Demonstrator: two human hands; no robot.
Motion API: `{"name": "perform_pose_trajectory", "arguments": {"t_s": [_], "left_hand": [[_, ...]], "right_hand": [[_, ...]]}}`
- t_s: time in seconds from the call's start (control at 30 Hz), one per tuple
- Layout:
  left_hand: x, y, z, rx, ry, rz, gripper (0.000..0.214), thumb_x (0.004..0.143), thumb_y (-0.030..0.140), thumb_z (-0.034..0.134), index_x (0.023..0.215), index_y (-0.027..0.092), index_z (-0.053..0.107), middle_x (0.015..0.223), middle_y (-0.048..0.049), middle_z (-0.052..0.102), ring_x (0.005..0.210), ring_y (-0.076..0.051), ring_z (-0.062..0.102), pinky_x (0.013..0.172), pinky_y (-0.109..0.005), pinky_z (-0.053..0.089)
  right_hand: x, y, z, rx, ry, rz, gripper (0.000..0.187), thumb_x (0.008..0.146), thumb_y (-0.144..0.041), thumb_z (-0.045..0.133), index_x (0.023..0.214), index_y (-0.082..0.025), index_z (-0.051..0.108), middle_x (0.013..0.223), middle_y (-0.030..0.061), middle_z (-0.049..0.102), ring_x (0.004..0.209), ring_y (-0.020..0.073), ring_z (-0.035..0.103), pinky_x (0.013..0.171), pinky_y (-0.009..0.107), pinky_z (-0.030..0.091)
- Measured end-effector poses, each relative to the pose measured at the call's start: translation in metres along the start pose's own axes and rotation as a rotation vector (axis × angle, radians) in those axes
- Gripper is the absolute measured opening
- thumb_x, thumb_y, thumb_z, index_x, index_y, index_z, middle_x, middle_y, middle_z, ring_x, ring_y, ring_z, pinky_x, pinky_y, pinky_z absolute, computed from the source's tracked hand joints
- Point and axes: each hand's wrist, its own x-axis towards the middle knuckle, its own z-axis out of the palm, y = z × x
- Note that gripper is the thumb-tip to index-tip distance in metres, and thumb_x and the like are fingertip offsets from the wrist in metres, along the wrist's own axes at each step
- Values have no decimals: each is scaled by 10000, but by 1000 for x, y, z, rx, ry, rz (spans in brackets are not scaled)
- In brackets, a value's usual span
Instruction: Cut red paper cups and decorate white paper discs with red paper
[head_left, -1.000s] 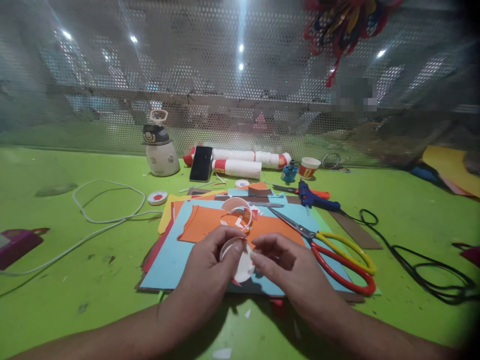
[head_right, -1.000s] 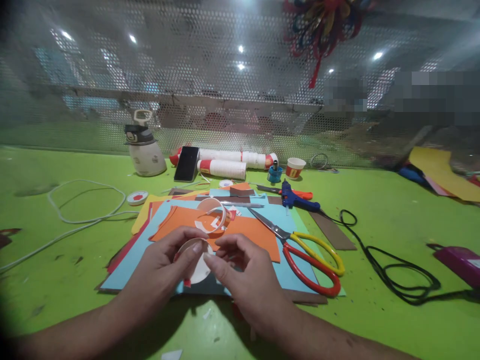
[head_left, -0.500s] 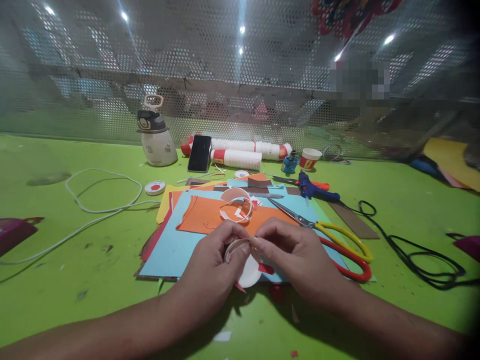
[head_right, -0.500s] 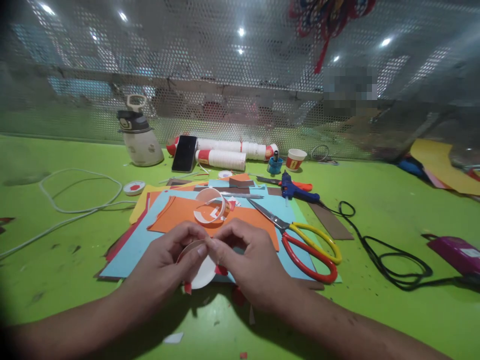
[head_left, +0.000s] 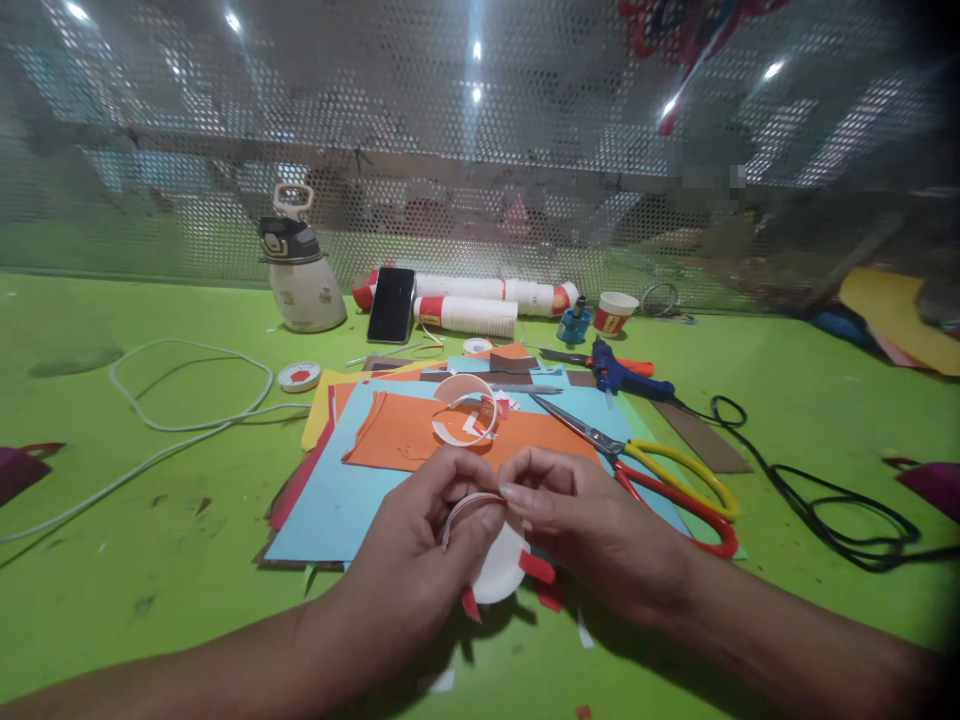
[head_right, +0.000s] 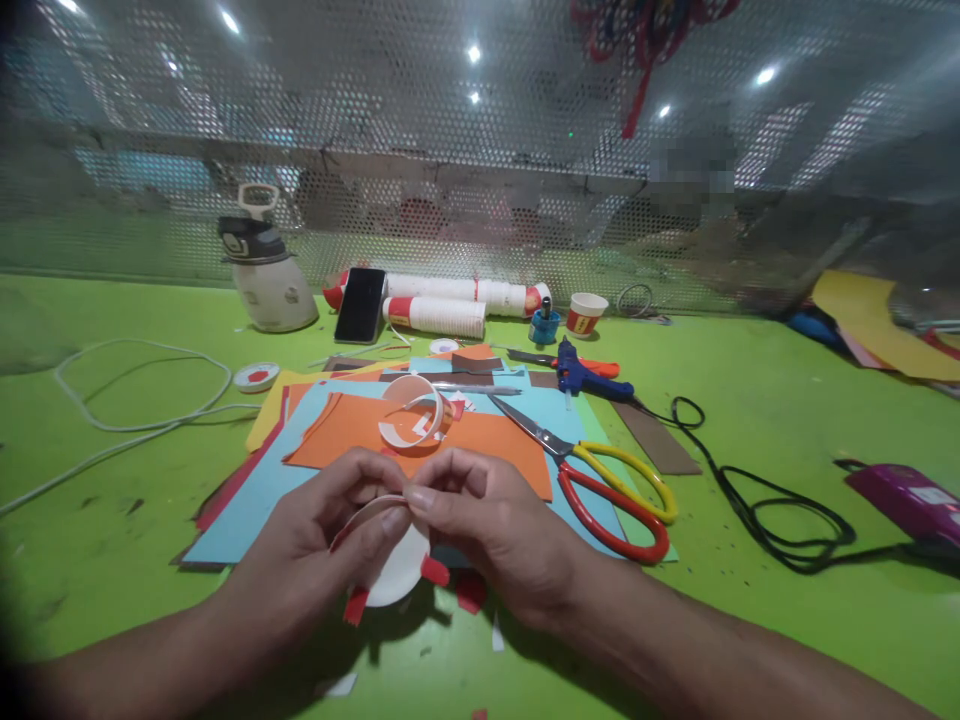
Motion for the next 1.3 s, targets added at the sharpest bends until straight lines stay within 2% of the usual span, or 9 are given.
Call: {"name": "perform_pose_trajectory", "arguments": {"t_s": [0.17,0.37,0.47,0.63,0.73,0.87,1.03,1.2,1.3], "left_hand": [[-2,1,0,-65,-49,22,149,891,323,587,949,221,495,666,56,537,559,-82,471,502,-200,361],[3,4,-6,-147,-125,-30,223,870,333,621,989,239,459,648,76,534,515,-70,461,472,-183,355],[8,7,-11,-146,-154,-92,275,847,351,649,1013,231,466,603,79,518,483,-78,465,455,-193,348],[15,10,-15,-130,-132,-157,369,805,320,694,1088,208,486,560,92,447,458,-68,402,449,-202,305],[16,6,-14,-119,-206,-173,465,798,303,692,1191,216,458,628,70,486,488,-70,414,461,-205,309],[15,1,-13,-73,-303,-161,414,825,248,657,1200,212,484,695,45,511,522,-62,406,477,-202,291],[18,3,-14,-20,-271,-169,384,801,255,667,1151,217,512,692,47,523,500,-64,400,465,-204,307],[24,1,-18,27,-202,-219,514,681,219,739,1143,193,516,606,85,469,495,-86,455,479,-217,347],[28,-3,-20,89,-204,-215,423,649,194,738,1034,170,566,573,92,453,516,-96,474,505,-226,360]], "right_hand": [[-4,-1,2,62,-56,18,117,815,-222,720,884,-174,640,817,11,632,744,138,598,736,282,425],[-3,-5,2,22,-18,64,154,755,-281,760,819,-183,660,783,7,631,683,127,580,674,250,429],[-2,-11,-2,-103,4,1,185,813,-358,704,869,-183,678,824,24,624,741,150,588,736,288,455],[-3,-21,-7,-559,76,-219,186,870,-372,648,965,-214,674,947,34,635,887,187,588,775,308,466],[-2,-21,-4,-726,61,-176,190,869,-360,639,965,-197,661,934,45,646,856,194,595,754,329,472],[2,-15,-3,-637,17,-48,171,825,-334,676,870,-171,650,850,51,660,787,188,608,725,340,472],[5,-18,-5,-536,43,21,191,727,-314,750,798,-172,644,722,0,628,688,149,590,666,297,446],[8,-17,-4,-816,66,14,141,763,-313,637,705,-188,605,655,16,645,621,158,596,599,298,449],[8,-14,-1,-986,128,-52,102,757,-236,601,664,-193,606,639,16,636,589,160,573,554,288,408]]}}
